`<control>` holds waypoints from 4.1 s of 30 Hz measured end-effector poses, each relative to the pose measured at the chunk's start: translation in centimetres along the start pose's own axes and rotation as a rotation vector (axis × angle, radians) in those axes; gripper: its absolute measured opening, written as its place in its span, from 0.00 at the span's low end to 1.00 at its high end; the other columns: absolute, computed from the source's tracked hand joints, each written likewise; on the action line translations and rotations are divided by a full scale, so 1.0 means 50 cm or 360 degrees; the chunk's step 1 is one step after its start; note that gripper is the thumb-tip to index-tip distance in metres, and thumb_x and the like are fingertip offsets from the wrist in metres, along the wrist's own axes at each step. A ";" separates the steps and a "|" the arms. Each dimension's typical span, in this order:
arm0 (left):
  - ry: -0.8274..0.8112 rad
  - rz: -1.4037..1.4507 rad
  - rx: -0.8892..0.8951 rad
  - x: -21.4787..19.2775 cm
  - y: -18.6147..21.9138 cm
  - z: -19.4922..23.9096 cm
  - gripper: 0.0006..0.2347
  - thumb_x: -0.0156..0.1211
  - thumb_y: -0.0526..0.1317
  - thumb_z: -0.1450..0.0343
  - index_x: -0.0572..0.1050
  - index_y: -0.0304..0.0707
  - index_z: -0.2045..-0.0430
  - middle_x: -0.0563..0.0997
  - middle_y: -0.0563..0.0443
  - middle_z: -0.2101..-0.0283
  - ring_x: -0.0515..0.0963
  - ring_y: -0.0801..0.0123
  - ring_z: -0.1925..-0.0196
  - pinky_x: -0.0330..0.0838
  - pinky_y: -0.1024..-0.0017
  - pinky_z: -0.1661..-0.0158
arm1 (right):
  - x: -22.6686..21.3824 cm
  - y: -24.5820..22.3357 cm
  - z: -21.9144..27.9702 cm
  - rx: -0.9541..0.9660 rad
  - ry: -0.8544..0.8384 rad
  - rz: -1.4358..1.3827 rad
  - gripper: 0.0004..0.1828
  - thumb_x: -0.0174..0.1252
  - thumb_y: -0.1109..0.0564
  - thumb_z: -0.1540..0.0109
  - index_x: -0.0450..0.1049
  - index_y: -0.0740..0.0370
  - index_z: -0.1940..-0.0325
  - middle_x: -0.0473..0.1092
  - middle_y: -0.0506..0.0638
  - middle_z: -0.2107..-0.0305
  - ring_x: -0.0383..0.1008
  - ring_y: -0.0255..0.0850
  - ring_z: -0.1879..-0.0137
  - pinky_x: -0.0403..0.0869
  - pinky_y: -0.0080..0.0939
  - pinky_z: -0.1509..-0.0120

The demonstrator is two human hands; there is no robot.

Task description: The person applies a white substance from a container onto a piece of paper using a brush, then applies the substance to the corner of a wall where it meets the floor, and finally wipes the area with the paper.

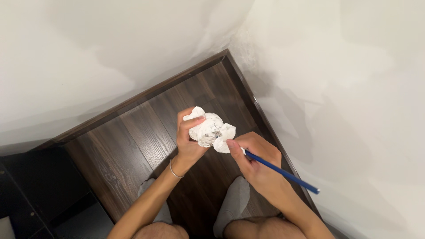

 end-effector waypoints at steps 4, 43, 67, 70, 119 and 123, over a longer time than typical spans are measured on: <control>0.0084 0.0045 0.0025 -0.008 -0.011 0.013 0.32 0.82 0.30 0.41 0.66 0.45 0.46 0.67 0.44 0.42 0.77 0.62 0.45 0.81 0.70 0.49 | 0.018 0.036 0.008 0.0226 0.0075 -0.0265 0.09 0.63 0.57 0.34 0.77 0.63 0.67 0.75 0.45 0.76 0.60 0.26 0.78 0.58 0.30 0.76; -0.0068 -0.0060 0.0265 -0.004 0.007 -0.001 0.34 0.84 0.30 0.43 0.62 0.45 0.49 0.69 0.40 0.42 0.78 0.60 0.45 0.81 0.69 0.50 | 0.004 0.097 0.026 0.0593 0.0163 -0.0434 0.14 0.58 0.54 0.31 0.77 0.67 0.66 0.76 0.49 0.76 0.74 0.29 0.75 0.71 0.28 0.74; 0.0149 -0.0120 0.0199 -0.023 -0.001 0.004 0.33 0.82 0.29 0.41 0.61 0.47 0.49 0.69 0.40 0.43 0.77 0.64 0.49 0.78 0.70 0.53 | 0.048 0.122 0.038 0.0990 0.0262 -0.0765 0.15 0.59 0.53 0.33 0.78 0.68 0.68 0.73 0.50 0.82 0.70 0.30 0.79 0.65 0.29 0.77; 0.0176 -0.0126 0.0156 -0.020 -0.003 0.006 0.33 0.81 0.28 0.40 0.60 0.47 0.49 0.69 0.40 0.43 0.77 0.64 0.48 0.78 0.69 0.51 | 0.056 0.136 0.050 0.1155 0.0299 -0.0865 0.17 0.58 0.52 0.33 0.77 0.68 0.69 0.72 0.51 0.82 0.69 0.32 0.80 0.63 0.31 0.80; -0.0100 0.0131 -0.0693 0.052 -0.097 0.027 0.31 0.78 0.27 0.42 0.61 0.34 0.51 0.68 0.42 0.42 0.79 0.64 0.45 0.83 0.71 0.49 | 0.085 0.429 -0.017 -0.0162 0.0763 0.0478 0.11 0.66 0.69 0.37 0.70 0.66 0.55 0.74 0.58 0.58 0.76 0.45 0.60 0.74 0.40 0.60; -0.0058 0.0192 -0.0733 0.049 -0.102 0.028 0.31 0.78 0.26 0.42 0.61 0.33 0.51 0.68 0.41 0.42 0.79 0.64 0.45 0.82 0.70 0.48 | 0.097 0.434 -0.007 -0.0028 0.0848 0.0448 0.11 0.66 0.69 0.39 0.69 0.65 0.59 0.74 0.57 0.61 0.76 0.44 0.63 0.72 0.40 0.65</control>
Point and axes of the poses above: each hand's wrist, its own z-axis away from the middle knuckle, its own x-axis out of the palm, y = z × x, the point moved 8 cm from there along -z, towards the middle knuckle
